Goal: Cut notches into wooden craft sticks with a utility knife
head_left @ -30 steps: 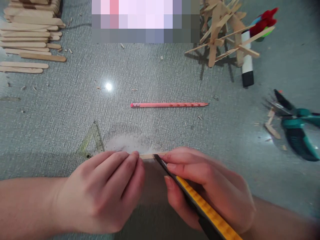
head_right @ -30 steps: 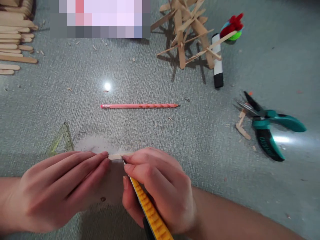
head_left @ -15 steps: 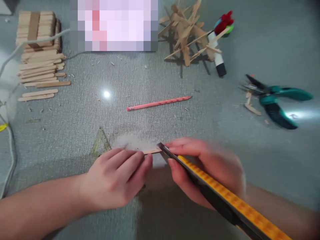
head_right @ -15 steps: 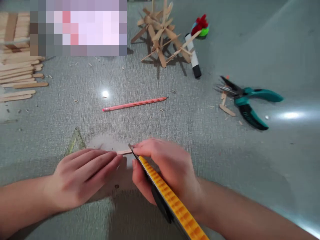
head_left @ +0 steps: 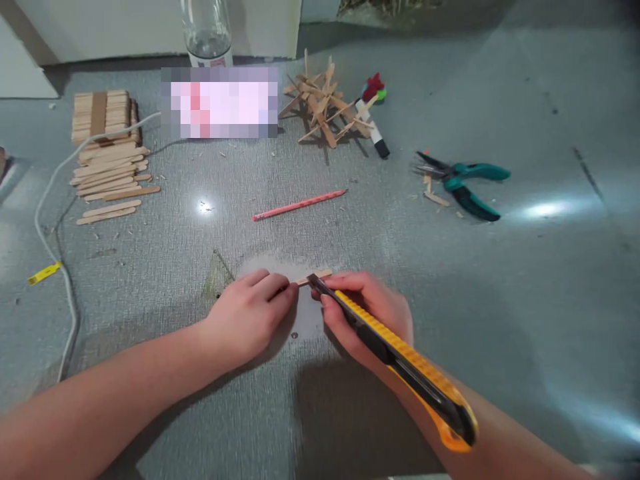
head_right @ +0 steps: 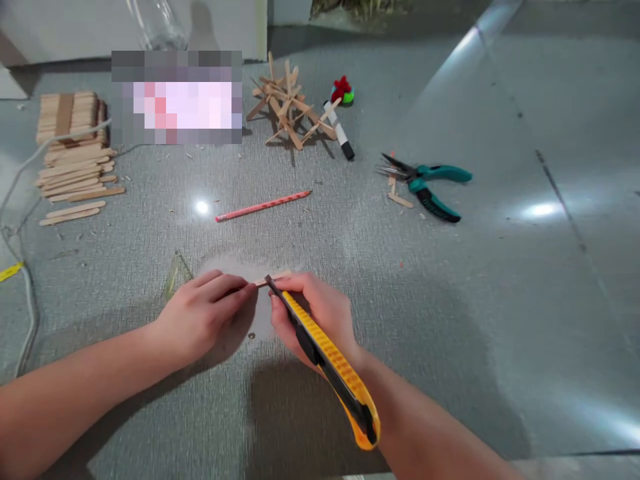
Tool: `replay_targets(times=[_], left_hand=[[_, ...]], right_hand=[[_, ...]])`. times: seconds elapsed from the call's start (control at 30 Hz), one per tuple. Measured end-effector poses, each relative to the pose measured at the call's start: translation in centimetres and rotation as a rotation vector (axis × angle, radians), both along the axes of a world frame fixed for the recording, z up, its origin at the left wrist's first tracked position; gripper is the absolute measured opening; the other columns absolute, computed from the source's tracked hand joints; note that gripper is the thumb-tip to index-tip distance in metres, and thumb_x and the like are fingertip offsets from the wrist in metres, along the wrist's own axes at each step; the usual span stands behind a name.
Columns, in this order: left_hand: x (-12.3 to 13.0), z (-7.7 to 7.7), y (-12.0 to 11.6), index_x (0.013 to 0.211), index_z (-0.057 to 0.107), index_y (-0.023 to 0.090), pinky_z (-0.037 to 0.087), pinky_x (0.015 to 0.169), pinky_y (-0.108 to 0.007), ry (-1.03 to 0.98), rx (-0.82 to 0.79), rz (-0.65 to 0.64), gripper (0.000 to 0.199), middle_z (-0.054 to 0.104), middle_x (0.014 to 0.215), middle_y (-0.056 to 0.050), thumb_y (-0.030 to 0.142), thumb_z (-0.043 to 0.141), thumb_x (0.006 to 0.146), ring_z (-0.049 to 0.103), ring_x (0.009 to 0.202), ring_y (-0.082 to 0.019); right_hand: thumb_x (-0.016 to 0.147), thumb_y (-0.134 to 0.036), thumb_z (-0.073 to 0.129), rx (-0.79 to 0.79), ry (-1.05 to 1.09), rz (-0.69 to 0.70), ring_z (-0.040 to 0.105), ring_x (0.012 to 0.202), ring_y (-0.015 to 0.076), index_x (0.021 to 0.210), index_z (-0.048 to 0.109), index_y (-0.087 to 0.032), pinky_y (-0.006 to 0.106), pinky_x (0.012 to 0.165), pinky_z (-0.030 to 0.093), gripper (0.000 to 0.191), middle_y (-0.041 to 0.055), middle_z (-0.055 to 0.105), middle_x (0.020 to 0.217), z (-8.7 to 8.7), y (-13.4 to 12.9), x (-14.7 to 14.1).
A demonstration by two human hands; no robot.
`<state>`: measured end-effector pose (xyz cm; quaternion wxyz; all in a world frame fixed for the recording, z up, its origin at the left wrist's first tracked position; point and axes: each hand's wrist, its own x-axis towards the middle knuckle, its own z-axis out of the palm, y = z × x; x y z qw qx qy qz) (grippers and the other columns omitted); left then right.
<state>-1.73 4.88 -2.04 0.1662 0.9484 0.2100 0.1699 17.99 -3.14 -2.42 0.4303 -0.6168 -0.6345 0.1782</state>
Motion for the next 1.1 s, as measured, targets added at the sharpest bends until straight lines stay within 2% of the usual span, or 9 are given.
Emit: replay_targets(times=[0.17, 0.33, 0.6, 0.8, 1.1], left_hand=[[0.3, 0.4, -0.2, 0.102, 0.068, 0.007, 0.057, 0.067, -0.031, 0.046, 0.129, -0.002, 0.028, 0.067, 0.091, -0.011, 0.016, 0.041, 0.102, 0.057, 0.075, -0.018], [0.6, 0.8, -0.4, 0.096, 0.069, 0.006, 0.055, 0.063, -0.032, 0.075, 0.236, -0.021, 0.029, 0.067, 0.088, -0.011, 0.011, 0.041, 0.101, 0.056, 0.072, -0.019], [0.6, 0.5, -0.7, 0.097, 0.066, 0.007, 0.053, 0.064, -0.033, 0.09, 0.269, -0.028, 0.024, 0.065, 0.09, -0.011, 0.011, 0.043, 0.1, 0.055, 0.074, -0.019], [0.9, 0.2, -1.0, 0.09, 0.066, 0.009, 0.052, 0.062, -0.033, 0.076, 0.282, 0.006, 0.018, 0.067, 0.088, -0.009, 0.01, 0.049, 0.097, 0.055, 0.072, -0.02], [0.6, 0.6, -0.8, 0.098, 0.064, 0.008, 0.054, 0.062, -0.032, 0.124, 0.295, -0.003, 0.024, 0.066, 0.089, -0.01, 0.011, 0.041, 0.101, 0.057, 0.074, -0.019]], right_hand=[[0.087, -0.016, 0.063, 0.029, -0.073, 0.036, 0.076, 0.078, 0.0176, 0.102, 0.061, -0.024, 0.03, 0.071, 0.062, 0.017, 0.0035, 0.078, 0.093, 0.2, 0.0, -0.3], [0.085, -0.011, 0.061, 0.093, -0.163, 0.067, 0.074, 0.067, 0.0183, 0.102, 0.059, -0.025, 0.029, 0.059, 0.059, 0.021, 0.0019, 0.075, 0.08, 0.6, 0.2, -0.9], [0.087, -0.011, 0.059, 0.097, -0.178, 0.075, 0.074, 0.07, 0.0185, 0.104, 0.058, -0.025, 0.029, 0.061, 0.06, 0.022, 0.0029, 0.075, 0.082, 0.7, 0.5, -1.0], [0.086, -0.012, 0.061, 0.087, -0.198, 0.071, 0.074, 0.068, 0.0181, 0.104, 0.059, -0.024, 0.029, 0.061, 0.06, 0.021, 0.0022, 0.075, 0.081, 0.7, 0.3, -1.0], [0.088, -0.012, 0.06, 0.1, -0.192, 0.07, 0.072, 0.065, 0.0182, 0.103, 0.058, -0.026, 0.03, 0.058, 0.059, 0.021, 0.0017, 0.073, 0.079, 0.7, 0.4, -1.2]])
